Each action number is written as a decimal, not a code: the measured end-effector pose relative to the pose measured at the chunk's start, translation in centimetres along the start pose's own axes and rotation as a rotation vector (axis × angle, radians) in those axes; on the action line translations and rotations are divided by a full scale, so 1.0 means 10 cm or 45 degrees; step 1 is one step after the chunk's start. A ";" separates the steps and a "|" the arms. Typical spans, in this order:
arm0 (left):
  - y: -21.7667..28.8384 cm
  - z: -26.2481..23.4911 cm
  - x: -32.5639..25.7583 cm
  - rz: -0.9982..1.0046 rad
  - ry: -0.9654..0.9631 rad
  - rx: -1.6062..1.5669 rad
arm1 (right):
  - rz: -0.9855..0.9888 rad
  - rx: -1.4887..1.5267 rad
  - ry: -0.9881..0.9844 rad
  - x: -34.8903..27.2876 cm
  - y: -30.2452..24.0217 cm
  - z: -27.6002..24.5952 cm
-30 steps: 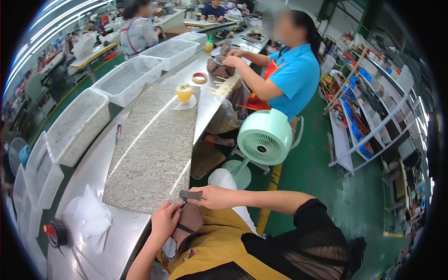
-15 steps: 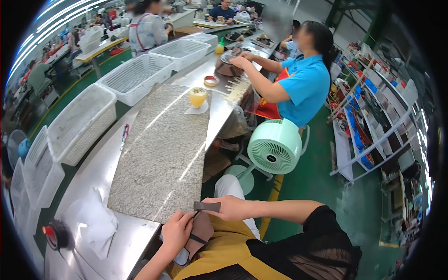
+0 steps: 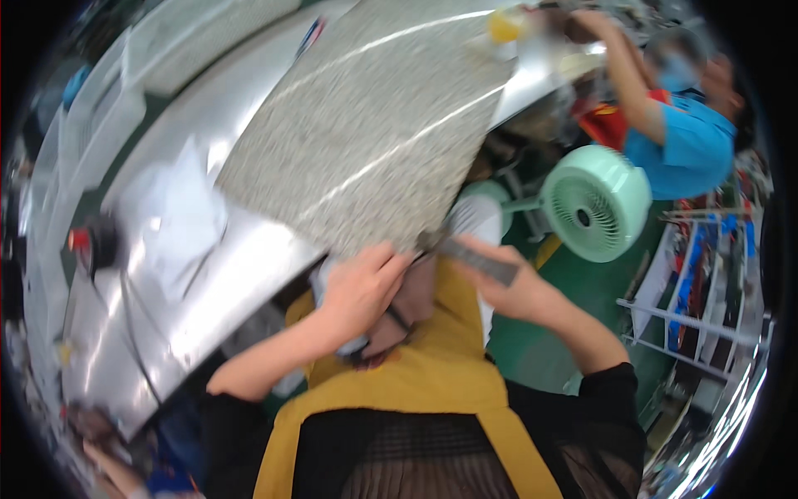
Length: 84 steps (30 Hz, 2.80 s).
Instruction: The person uses a hammer to tap a metal strip along the edge of a brown handbag placed on a granite block. They then apply glue from a yellow bottle to the edge and continue hammering the strip into place. The person works on the same handbag throughout the clip.
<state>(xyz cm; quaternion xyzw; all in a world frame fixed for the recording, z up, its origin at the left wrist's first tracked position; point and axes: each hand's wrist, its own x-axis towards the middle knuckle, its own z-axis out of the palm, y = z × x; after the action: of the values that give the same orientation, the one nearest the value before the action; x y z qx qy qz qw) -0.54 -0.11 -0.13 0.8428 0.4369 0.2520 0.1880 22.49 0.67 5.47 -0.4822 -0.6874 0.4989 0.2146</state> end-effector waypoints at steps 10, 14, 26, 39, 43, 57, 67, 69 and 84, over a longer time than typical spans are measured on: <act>-0.08 0.07 -0.09 0.072 0.126 -0.011 | 0.023 -0.138 -0.174 0.16 -0.12 -0.09; -0.08 0.12 -0.07 0.118 0.108 0.024 | -0.026 -0.369 -0.247 0.06 -0.01 -0.07; -0.12 0.12 -0.08 0.179 0.174 0.009 | 0.058 -0.245 -0.277 0.15 -0.19 -0.10; -0.12 0.14 -0.11 0.187 0.194 0.036 | -0.009 -0.332 -0.268 0.15 -0.31 -0.11; -0.13 0.15 -0.08 0.202 0.202 0.049 | 0.055 -0.375 -0.426 0.17 -0.26 -0.10; -0.17 0.05 -0.12 0.076 0.101 -0.117 | -0.017 -0.417 -0.349 0.14 -0.19 0.01; -0.20 0.10 -0.15 0.282 0.207 0.090 | 0.053 -0.473 -0.444 0.17 -0.24 0.00; -0.19 0.10 -0.17 0.269 0.193 0.099 | 0.025 -0.424 -0.390 0.20 -0.28 -0.02; -0.23 0.05 -0.22 0.212 0.213 0.129 | -0.045 -0.417 -0.367 0.21 -0.23 0.04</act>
<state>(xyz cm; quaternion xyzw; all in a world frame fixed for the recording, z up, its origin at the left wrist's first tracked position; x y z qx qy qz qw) -2.78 -0.69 -2.38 0.8606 0.3918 0.3137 0.0866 20.25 2.26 7.01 -0.4220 -0.7913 0.4406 0.0416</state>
